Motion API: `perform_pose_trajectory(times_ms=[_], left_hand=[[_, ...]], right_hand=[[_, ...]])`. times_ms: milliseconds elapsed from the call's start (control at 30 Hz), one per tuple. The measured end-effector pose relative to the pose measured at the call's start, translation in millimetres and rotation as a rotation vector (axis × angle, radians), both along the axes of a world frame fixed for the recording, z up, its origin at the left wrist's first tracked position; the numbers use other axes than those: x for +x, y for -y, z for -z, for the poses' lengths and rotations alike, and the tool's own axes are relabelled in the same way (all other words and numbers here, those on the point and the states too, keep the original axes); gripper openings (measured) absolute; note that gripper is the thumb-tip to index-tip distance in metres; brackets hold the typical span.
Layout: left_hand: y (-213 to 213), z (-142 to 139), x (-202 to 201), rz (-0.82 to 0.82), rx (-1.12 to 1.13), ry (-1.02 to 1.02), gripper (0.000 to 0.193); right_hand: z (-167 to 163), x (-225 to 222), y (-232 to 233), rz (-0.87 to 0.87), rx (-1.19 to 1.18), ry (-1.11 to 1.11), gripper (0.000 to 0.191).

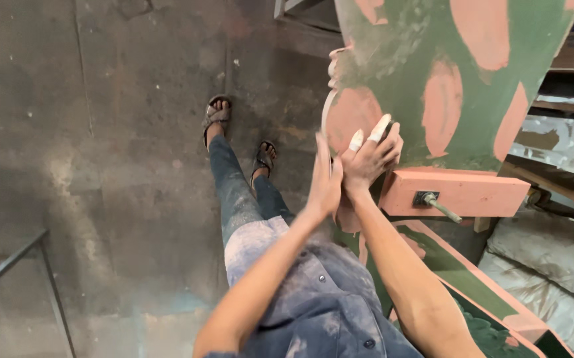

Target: The person sands a large green and pink wooden panel using a sanding block. They move the block along the edges and flat surfaces, applying consistent pressure to smooth the wood.

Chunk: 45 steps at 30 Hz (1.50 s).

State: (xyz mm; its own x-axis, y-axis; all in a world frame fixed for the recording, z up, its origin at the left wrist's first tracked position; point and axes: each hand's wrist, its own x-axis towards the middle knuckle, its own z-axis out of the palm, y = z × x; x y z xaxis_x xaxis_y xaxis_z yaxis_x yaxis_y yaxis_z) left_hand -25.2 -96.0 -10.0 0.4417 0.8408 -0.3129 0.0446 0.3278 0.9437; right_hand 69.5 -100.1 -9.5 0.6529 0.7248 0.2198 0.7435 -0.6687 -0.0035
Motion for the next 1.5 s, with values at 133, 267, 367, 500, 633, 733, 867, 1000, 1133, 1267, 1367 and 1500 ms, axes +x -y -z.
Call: perform_pose_trajectory(times_ms=[133,267,367,500,633,733,867,1000,1133,1267,1367,1500], left_hand=[[-49,20,27,-0.085,0.127,-0.055,0.069],[0,3,11,-0.137,0.005,0.011,0.07],[69,-2,-41,0.201,0.006,-0.078,0.069],[91,9,-78,0.118,-0.087,-0.159,0.068],[41,5,-25,0.05,-0.073,-0.126,0.069],[-16,10,34,-0.246,-0.314,0.115,0.072],[-30,18,33,-0.199,-0.156,0.147,0.072],[14,-10,7,-0.095,-0.126,0.069,0.075],[-28,-11,29,-0.257,-0.157,0.093,0.069],[-96,16,41,-0.135,-0.081,0.17,0.067],[-65,15,22,-0.125,0.027,0.207,0.064],[-11,-3,-4,-0.042,-0.235,0.208,0.069]], right_hand=[[1,5,1,0.004,0.008,-0.036,0.062],[0,5,1,0.023,-0.012,-0.08,0.061],[-3,1,0,0.025,-0.005,-0.096,0.061],[-6,-1,0,0.024,-0.034,-0.084,0.06],[-2,6,1,0.03,-0.034,-0.101,0.06],[3,11,2,0.062,-0.067,-0.076,0.062],[6,13,5,0.019,-0.052,-0.062,0.062],[4,10,6,0.034,-0.055,-0.054,0.06],[2,9,4,0.056,-0.08,-0.066,0.061],[2,9,4,0.035,-0.058,-0.073,0.061],[1,9,4,0.035,-0.072,-0.052,0.06],[0,9,6,0.026,-0.073,-0.103,0.061]])
